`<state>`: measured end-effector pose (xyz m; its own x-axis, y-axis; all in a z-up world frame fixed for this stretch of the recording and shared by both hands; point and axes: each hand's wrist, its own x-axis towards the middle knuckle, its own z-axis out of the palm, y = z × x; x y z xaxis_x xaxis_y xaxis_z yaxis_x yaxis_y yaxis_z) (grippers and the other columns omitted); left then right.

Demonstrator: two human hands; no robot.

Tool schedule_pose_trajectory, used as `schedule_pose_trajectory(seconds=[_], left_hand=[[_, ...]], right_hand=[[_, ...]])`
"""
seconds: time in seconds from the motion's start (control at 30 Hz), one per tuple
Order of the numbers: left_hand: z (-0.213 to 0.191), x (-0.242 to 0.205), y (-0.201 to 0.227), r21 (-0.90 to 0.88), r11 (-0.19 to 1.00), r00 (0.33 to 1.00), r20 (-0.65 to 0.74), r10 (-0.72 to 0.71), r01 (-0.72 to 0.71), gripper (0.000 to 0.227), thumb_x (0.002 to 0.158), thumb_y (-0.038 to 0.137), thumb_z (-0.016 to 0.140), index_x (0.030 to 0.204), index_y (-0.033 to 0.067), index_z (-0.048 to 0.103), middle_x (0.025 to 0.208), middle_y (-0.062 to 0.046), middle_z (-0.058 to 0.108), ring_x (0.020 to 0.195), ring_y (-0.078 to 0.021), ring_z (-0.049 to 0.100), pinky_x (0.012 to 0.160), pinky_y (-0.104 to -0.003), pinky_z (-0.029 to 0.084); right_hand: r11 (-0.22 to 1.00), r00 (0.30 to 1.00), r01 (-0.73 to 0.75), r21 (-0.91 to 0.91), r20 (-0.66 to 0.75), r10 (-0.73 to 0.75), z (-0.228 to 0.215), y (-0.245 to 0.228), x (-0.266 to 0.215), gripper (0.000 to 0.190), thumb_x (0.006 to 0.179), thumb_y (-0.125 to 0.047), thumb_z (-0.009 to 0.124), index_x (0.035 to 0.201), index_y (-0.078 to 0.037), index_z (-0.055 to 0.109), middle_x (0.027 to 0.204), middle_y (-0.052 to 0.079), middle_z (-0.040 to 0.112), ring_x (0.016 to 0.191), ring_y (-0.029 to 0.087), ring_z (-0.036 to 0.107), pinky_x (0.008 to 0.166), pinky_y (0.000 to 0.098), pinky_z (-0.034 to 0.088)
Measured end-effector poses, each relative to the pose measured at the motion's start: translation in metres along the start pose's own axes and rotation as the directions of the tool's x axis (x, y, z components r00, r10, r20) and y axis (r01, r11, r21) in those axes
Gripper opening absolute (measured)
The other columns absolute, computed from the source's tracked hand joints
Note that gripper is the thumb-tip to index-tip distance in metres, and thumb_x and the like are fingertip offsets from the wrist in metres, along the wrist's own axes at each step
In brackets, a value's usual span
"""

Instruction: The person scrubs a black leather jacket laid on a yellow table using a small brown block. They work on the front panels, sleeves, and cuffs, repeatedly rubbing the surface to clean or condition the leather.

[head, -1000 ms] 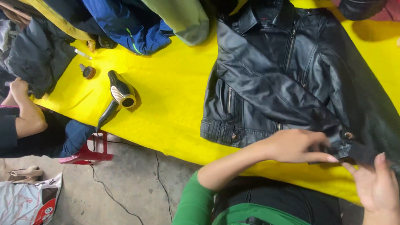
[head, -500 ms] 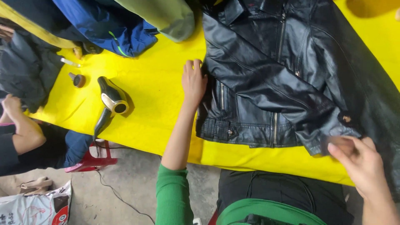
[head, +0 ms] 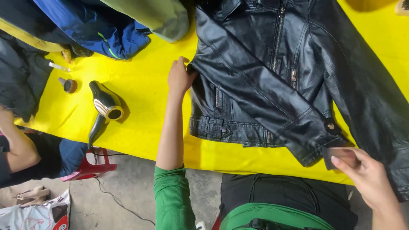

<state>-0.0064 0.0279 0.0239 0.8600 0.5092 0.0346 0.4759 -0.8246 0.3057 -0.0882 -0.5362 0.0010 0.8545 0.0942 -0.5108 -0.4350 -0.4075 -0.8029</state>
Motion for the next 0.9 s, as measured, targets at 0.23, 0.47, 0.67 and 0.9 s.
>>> schedule_pose_trajectory(seconds=[0.23,0.47,0.67,0.9], left_hand=[[-0.033,0.047,0.032,-0.098,0.97,0.975,-0.011,0.223,-0.223,0.041,0.09,0.019,0.079,0.129,0.018,0.065,0.132,-0.012,0.062,0.117,-0.0341,0.063,0.102,-0.045,0.05],[0.043,0.146,0.028,-0.217,0.976,0.977,-0.21,-0.042,-0.004,0.059,0.092,0.053,0.067,0.133,0.012,0.055,0.127,-0.018,0.063,0.118,-0.0397,0.062,0.101,-0.049,0.049],[0.054,0.158,0.034,-0.238,0.958,0.987,0.05,-0.151,0.159,0.082,0.078,0.084,0.045,0.09,0.0064,0.07,0.109,-0.02,0.075,0.109,-0.0417,0.066,0.098,-0.043,0.048],[0.057,0.172,0.032,-0.331,0.923,0.943,-0.197,-0.27,0.195,0.058,0.096,0.06,0.046,0.087,0.0082,0.071,0.101,-0.025,0.075,0.102,-0.0472,0.067,0.09,-0.054,0.051]], right_hand=[[0.995,0.992,0.084,0.045,0.089,-0.088,0.008,0.016,0.005,0.032,0.087,0.001,0.075,0.118,0.008,0.073,0.112,0.017,0.073,0.103,0.024,0.065,0.095,0.034,0.049],[0.977,0.992,0.085,0.196,0.077,-0.102,0.023,0.025,0.006,0.041,0.083,0.006,0.075,0.124,0.005,0.073,0.112,0.015,0.074,0.1,0.021,0.065,0.096,0.0309,0.05],[0.993,0.991,0.046,0.109,0.118,-0.059,0.029,0.01,0.004,0.042,0.079,0.002,0.078,0.121,0.002,0.078,0.116,0.015,0.08,0.107,0.026,0.073,0.103,0.0345,0.052],[0.967,0.979,0.199,0.156,0.005,-0.202,0.039,0.013,0.005,0.037,0.084,-0.001,0.072,0.121,0.003,0.076,0.124,0.011,0.077,0.105,0.016,0.069,0.102,0.0293,0.051]])
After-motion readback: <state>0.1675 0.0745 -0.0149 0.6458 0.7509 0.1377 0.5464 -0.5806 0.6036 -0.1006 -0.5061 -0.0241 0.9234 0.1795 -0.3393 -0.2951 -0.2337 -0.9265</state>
